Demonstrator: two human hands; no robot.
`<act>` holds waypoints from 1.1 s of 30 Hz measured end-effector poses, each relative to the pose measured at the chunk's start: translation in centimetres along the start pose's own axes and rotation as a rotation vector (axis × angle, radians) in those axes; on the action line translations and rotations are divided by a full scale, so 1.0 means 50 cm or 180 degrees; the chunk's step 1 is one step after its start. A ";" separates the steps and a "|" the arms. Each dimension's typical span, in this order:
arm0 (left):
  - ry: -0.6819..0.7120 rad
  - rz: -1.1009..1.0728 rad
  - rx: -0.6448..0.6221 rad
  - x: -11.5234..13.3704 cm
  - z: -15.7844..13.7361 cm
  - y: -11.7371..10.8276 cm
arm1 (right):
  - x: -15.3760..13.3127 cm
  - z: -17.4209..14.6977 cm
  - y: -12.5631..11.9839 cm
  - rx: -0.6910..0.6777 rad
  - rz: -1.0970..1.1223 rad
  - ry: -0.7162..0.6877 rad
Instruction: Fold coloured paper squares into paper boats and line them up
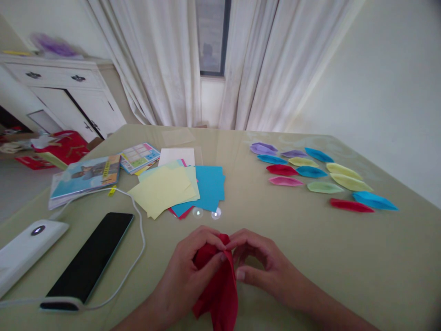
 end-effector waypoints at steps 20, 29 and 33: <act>-0.0676 -0.0311 -0.0258 -0.028 -0.002 0.011 | -0.006 0.002 -0.012 0.0306 -0.0308 -0.0138; -0.0450 -0.0387 -0.0327 -0.023 -0.030 -0.014 | -0.027 0.002 -0.038 0.0703 -0.0600 -0.0538; -0.0324 -0.0112 -0.0476 0.002 -0.033 -0.007 | -0.032 0.001 -0.039 0.0753 -0.0734 -0.0628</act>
Point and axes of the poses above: each hand's wrist, its own z-axis towards the middle knuckle, its own y-axis out of the palm, x = y × z, the point moved 8 cm from there along z, towards the middle knuckle, and after that the axes turned 11 degrees about -y, right-handed, at the moved point
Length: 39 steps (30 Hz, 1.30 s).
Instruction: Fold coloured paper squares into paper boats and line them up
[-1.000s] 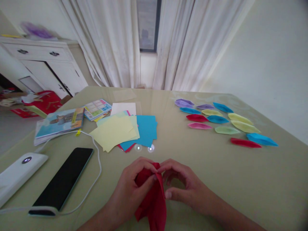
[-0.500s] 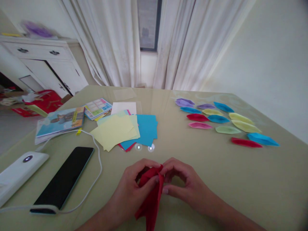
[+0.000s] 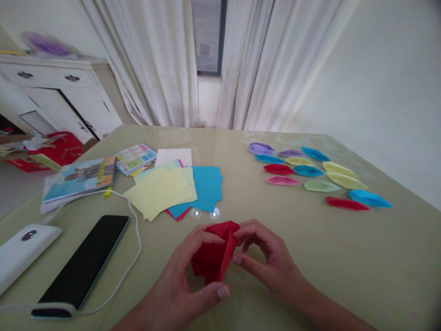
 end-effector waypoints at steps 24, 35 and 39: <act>-0.0460 -0.0655 0.0413 -0.044 0.033 -0.019 | -0.010 -0.009 -0.006 0.0154 -0.0040 -0.0186; -0.0454 -0.0165 0.0662 -0.037 0.024 -0.030 | -0.002 -0.011 -0.007 0.0115 -0.0007 -0.0062; -0.0321 0.0111 0.0670 -0.028 0.019 -0.026 | 0.013 -0.011 -0.005 0.0164 0.0202 0.0124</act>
Point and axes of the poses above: each hand's wrist, its own z-axis towards the middle knuckle, its own y-axis out of the palm, x = y × z, the point moved 8 cm from there along z, towards the middle knuckle, and after that the axes turned 11 degrees about -y, right-handed, at the moved point
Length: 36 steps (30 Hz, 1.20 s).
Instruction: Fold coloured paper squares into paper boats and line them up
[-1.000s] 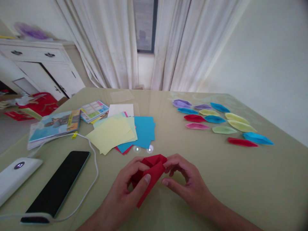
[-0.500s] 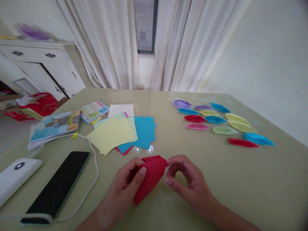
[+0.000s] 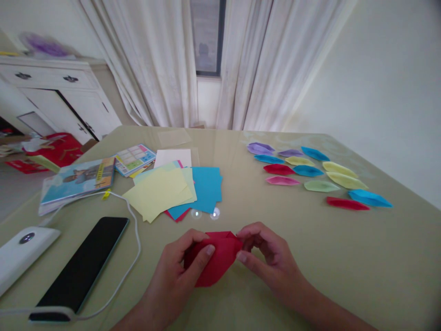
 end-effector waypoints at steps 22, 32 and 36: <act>0.0696 -0.0004 -0.0531 0.026 -0.005 0.026 | 0.021 0.008 -0.010 0.0303 0.0666 0.0224; 0.0734 0.0282 -0.0331 0.014 -0.001 0.023 | 0.014 0.008 -0.003 0.0165 0.0722 -0.0016; 0.0854 0.0462 -0.0244 0.021 -0.005 0.022 | 0.022 0.005 0.002 0.0232 0.0848 0.0035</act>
Point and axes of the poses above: each hand's wrist, its own z-axis towards the middle knuckle, its own y-axis out of the palm, x = y × z, the point moved 8 cm from there along z, towards the middle knuckle, and after that the axes turned 11 degrees about -y, right-handed, at the moved point
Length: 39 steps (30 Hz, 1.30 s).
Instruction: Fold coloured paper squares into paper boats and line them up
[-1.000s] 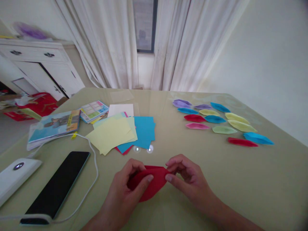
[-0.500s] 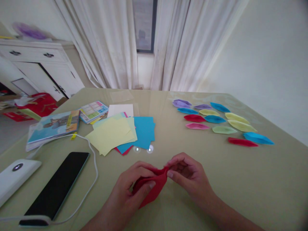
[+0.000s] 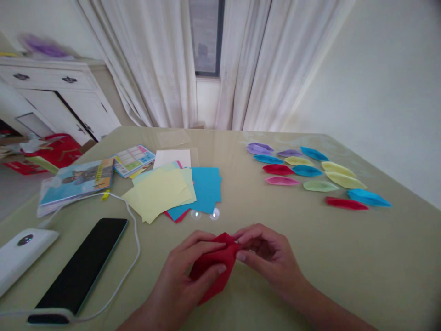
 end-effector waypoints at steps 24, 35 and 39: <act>-0.0070 -0.0211 -0.0071 0.014 -0.007 0.010 | -0.019 -0.006 0.009 -0.0062 -0.0472 -0.0099; -0.0516 -0.1061 -0.0641 0.001 0.003 0.026 | -0.004 -0.008 0.007 0.0081 -0.0257 0.0213; -0.0563 -0.1285 -0.0722 -0.008 0.003 0.032 | -0.003 -0.004 0.009 -0.0001 -0.0246 0.0244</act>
Point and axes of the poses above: each hand's wrist, its own z-axis towards the middle knuckle, its own y-axis out of the palm, x = y × z, the point moved 8 cm from there along z, towards the middle knuckle, and after that the axes turned 11 degrees about -y, right-handed, at the moved point
